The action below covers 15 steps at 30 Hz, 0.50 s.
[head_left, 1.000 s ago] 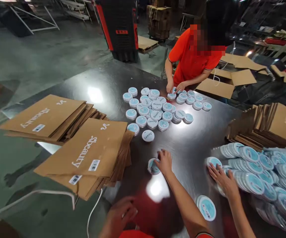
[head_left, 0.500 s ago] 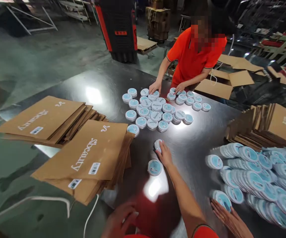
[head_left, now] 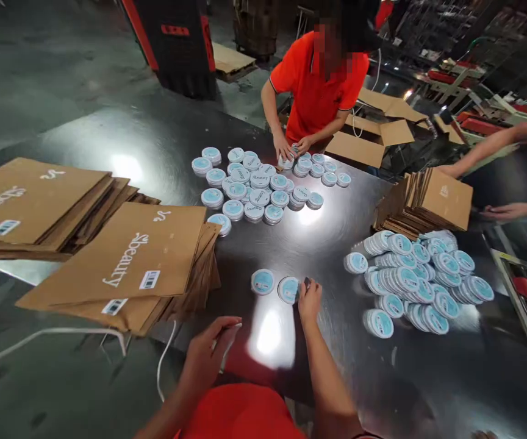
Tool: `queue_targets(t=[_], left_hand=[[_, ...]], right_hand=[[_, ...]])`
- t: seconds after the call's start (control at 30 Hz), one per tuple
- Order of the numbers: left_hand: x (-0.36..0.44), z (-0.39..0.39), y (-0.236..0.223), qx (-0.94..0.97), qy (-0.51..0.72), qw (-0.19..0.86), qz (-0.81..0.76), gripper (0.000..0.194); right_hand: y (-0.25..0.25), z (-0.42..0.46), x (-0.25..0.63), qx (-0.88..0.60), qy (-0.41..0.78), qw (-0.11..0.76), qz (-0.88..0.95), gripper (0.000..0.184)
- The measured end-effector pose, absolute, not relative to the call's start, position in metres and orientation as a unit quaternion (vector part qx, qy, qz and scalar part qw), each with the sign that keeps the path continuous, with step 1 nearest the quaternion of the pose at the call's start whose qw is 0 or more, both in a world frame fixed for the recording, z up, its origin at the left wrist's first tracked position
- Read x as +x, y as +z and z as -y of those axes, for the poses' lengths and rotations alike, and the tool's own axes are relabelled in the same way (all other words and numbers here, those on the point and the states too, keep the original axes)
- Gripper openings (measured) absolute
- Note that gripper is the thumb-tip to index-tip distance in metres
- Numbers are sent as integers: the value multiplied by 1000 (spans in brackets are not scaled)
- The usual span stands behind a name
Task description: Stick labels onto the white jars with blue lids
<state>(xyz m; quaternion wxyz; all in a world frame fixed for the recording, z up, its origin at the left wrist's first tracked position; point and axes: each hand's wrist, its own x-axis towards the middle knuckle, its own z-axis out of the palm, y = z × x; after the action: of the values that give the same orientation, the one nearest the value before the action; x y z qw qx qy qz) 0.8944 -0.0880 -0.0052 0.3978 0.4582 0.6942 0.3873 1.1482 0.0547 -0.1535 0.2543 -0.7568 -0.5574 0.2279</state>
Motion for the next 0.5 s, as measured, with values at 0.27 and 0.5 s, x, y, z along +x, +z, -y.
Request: queue_targets(t=[0.27, 0.5], left_hand=[[898, 93, 15, 409, 506, 396, -648, 14], [898, 95, 50, 405, 532, 415, -618, 11]], right_hand=[[-50, 16, 1059, -439, 531, 369, 624, 45], [27, 58, 1035, -428, 537, 406, 603, 19]])
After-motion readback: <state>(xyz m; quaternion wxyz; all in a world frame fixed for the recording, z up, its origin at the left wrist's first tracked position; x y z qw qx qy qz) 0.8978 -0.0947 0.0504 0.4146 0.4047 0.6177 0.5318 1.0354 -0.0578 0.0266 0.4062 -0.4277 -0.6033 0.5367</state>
